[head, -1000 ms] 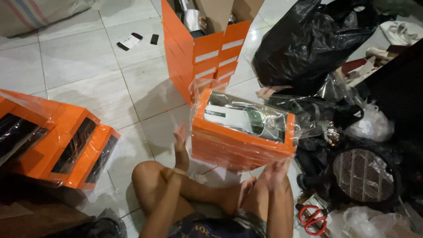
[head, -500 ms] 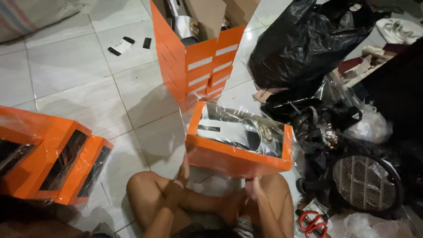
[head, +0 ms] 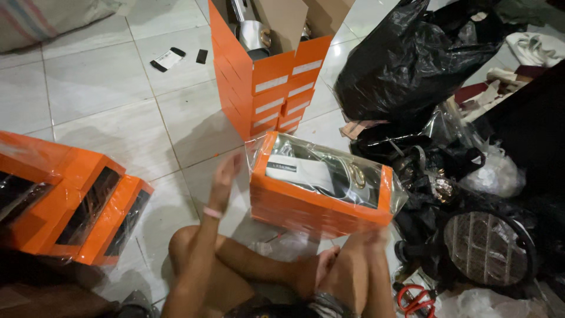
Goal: The person sits on the floor and wraps an orange box containing a silver appliance with clear plastic wrap. They pull the wrap taut, fold the edges, and smooth the surface to secure the packaging.
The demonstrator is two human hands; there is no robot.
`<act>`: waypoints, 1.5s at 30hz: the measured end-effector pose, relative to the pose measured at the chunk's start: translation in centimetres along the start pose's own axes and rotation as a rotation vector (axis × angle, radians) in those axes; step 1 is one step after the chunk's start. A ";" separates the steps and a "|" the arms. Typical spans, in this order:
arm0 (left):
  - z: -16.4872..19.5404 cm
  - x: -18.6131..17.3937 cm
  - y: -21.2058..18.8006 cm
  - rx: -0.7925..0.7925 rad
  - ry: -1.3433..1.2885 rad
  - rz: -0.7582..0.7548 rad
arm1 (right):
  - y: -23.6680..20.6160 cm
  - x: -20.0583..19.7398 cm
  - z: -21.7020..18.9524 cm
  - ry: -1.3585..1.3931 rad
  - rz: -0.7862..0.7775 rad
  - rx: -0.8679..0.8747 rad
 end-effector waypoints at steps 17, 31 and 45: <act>23.3 -1.2 -0.5 0.554 0.505 0.207 | 0.8 7.5 -16.1 -0.936 -0.153 -0.495; -9.3 4.6 -7.2 -0.378 -0.210 0.036 | -6.5 -6.1 8.5 0.184 0.423 0.505; -18.4 8.7 -10.1 -0.561 -0.113 -0.055 | -6.7 -6.1 21.0 0.105 0.481 0.727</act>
Point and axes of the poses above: each hand's wrist, its own y-axis towards the middle knuckle, its own x-axis out of the palm, z = x × y, the point moved 8 cm from there along y, towards the middle knuckle, and after that the axes turned 9 degrees about y, right-handed, at the moved point
